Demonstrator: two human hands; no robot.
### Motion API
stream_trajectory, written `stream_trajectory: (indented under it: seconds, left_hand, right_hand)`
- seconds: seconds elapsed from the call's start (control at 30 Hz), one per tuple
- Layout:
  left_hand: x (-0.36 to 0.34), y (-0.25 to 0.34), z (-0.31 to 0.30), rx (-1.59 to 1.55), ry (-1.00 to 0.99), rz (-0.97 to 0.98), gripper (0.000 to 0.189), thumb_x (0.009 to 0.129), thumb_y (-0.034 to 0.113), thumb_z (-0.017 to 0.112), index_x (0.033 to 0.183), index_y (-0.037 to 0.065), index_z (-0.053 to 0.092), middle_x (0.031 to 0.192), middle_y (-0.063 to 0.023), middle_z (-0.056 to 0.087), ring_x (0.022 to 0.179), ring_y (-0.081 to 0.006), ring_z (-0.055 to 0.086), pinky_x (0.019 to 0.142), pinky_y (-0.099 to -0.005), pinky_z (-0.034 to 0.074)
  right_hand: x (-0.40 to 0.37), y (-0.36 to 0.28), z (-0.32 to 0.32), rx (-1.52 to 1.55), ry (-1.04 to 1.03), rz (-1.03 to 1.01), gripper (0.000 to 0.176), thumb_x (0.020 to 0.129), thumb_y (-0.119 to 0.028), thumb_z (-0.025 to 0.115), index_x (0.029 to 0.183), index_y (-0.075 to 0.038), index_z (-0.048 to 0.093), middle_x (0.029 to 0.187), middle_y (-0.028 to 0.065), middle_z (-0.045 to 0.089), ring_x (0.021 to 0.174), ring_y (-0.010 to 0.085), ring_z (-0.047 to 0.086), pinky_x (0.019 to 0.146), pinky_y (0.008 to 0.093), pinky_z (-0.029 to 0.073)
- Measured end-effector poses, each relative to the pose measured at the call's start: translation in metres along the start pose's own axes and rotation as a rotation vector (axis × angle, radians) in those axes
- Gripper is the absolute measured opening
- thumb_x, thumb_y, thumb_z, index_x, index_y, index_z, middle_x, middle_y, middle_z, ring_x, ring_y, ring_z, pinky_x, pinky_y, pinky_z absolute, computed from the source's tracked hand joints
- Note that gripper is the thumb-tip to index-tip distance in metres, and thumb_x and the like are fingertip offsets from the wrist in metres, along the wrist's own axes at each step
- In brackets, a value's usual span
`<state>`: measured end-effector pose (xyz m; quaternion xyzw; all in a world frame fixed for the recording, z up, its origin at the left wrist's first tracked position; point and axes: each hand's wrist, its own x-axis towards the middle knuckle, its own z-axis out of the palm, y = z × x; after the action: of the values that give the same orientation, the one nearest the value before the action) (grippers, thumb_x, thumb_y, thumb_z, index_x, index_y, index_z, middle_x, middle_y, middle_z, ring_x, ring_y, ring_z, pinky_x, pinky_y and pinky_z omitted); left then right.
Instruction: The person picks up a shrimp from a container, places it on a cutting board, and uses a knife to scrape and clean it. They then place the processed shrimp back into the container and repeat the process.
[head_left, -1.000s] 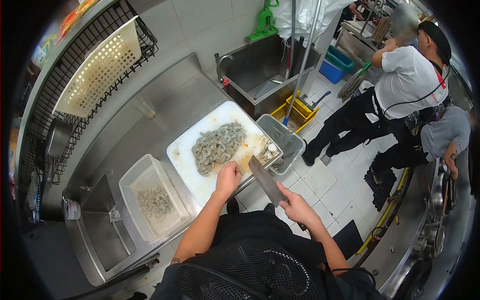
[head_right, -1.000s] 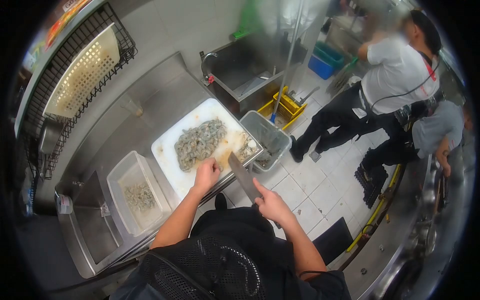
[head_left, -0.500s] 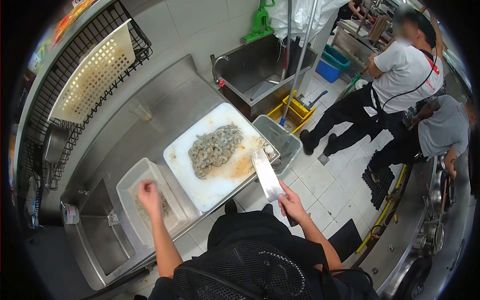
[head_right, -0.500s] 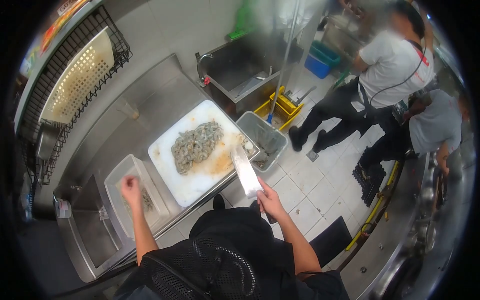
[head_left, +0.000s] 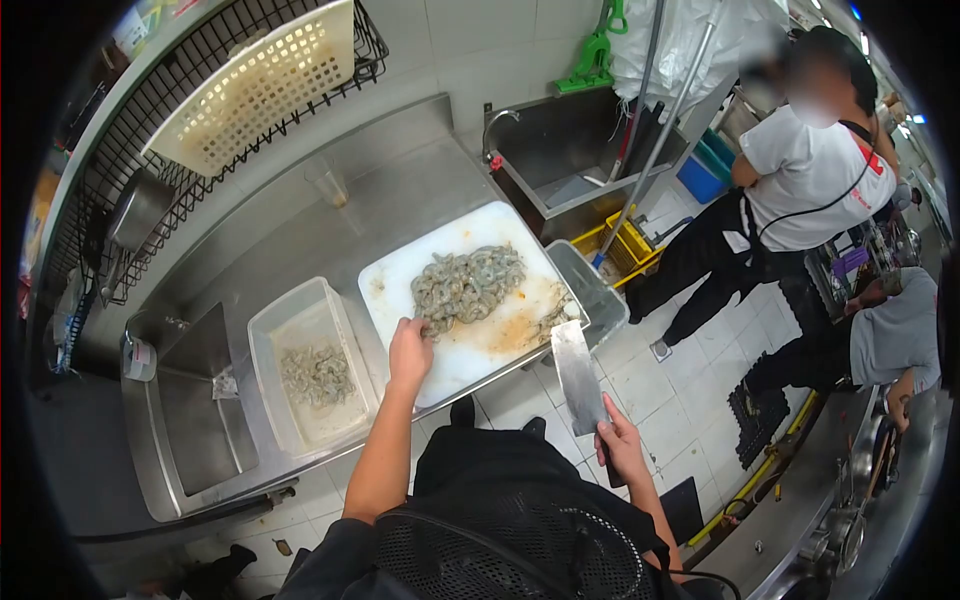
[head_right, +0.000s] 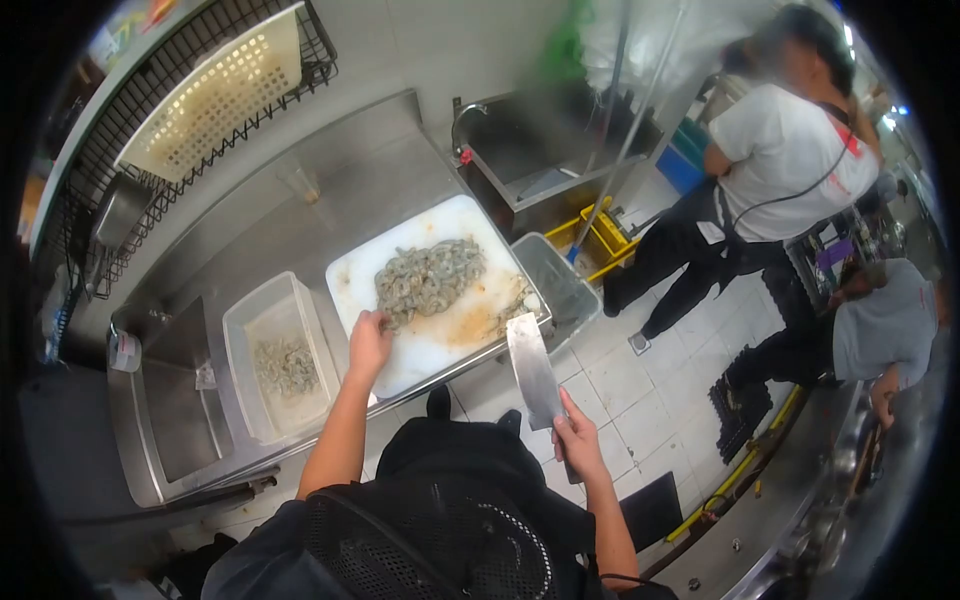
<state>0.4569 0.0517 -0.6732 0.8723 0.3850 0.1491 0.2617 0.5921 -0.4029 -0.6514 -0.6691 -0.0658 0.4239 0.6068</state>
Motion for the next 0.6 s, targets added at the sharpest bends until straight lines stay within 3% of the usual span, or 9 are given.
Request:
stream_trajectory:
  seconds: [0.1,0.17,0.3,0.37,0.5,0.6]
  left_hand:
    - [-0.004,0.001,-0.001,-0.022,0.027,-0.014,0.018,0.090,0.002,0.073,0.108,0.000,0.077,0.113,-0.0225,0.067,0.107,-0.0457,0.067,0.095,-0.0528,0.056]
    - [-0.001,-0.009,-0.003,0.031,0.025,0.043,0.019,0.092,0.003,0.071,0.109,0.000,0.078,0.114,-0.0222,0.068,0.107,-0.0455,0.068,0.096,-0.0531,0.056]
    - [-0.005,-0.006,-0.011,0.044,-0.004,0.092,0.020,0.093,0.004,0.069,0.110,0.000,0.079,0.111,-0.0214,0.070,0.109,-0.0447,0.068,0.097,-0.0525,0.056]
    - [-0.002,0.009,-0.011,0.003,-0.040,0.081,0.020,0.094,0.004,0.068,0.109,-0.001,0.079,0.110,-0.0211,0.071,0.109,-0.0444,0.069,0.098,-0.0523,0.056]
    - [0.001,0.070,0.023,-0.103,0.011,0.243,0.023,0.093,0.005,0.069,0.113,0.000,0.078,0.110,-0.0209,0.072,0.110,-0.0442,0.068,0.099,-0.0513,0.056]
    - [-0.003,0.088,0.059,-0.017,-0.042,0.390,0.025,0.095,0.006,0.069,0.117,0.001,0.078,0.112,-0.0204,0.072,0.113,-0.0432,0.067,0.100,-0.0509,0.056]
  right_hand:
    - [0.004,-0.007,0.025,0.004,-0.001,-0.065,0.069,0.115,-0.015,0.061,0.178,-0.018,0.032,0.077,0.0038,0.062,0.052,0.0122,0.056,0.049,0.0284,0.048]
    - [0.003,-0.014,0.044,0.121,0.001,-0.070,0.066,0.114,-0.012,0.061,0.176,-0.017,0.038,0.076,0.0010,0.060,0.054,0.0090,0.054,0.050,0.0257,0.046]
    - [0.010,-0.013,0.055,0.056,-0.065,-0.083,0.069,0.114,-0.010,0.062,0.177,-0.021,0.036,0.077,0.0029,0.060,0.051,0.0103,0.052,0.048,0.0268,0.046]
    - [0.012,-0.019,0.056,-0.004,-0.046,-0.064,0.069,0.113,-0.009,0.061,0.176,-0.022,0.037,0.077,0.0017,0.060,0.052,0.0089,0.053,0.049,0.0263,0.046]
    - [0.022,-0.028,0.054,-0.109,-0.019,-0.027,0.071,0.111,-0.009,0.062,0.176,-0.025,0.039,0.077,0.0003,0.059,0.053,0.0076,0.053,0.049,0.0264,0.048]
    - [0.020,-0.047,0.061,-0.158,0.004,0.037,0.073,0.109,-0.009,0.064,0.176,-0.027,0.039,0.077,0.0009,0.059,0.053,0.0079,0.054,0.048,0.0272,0.048]
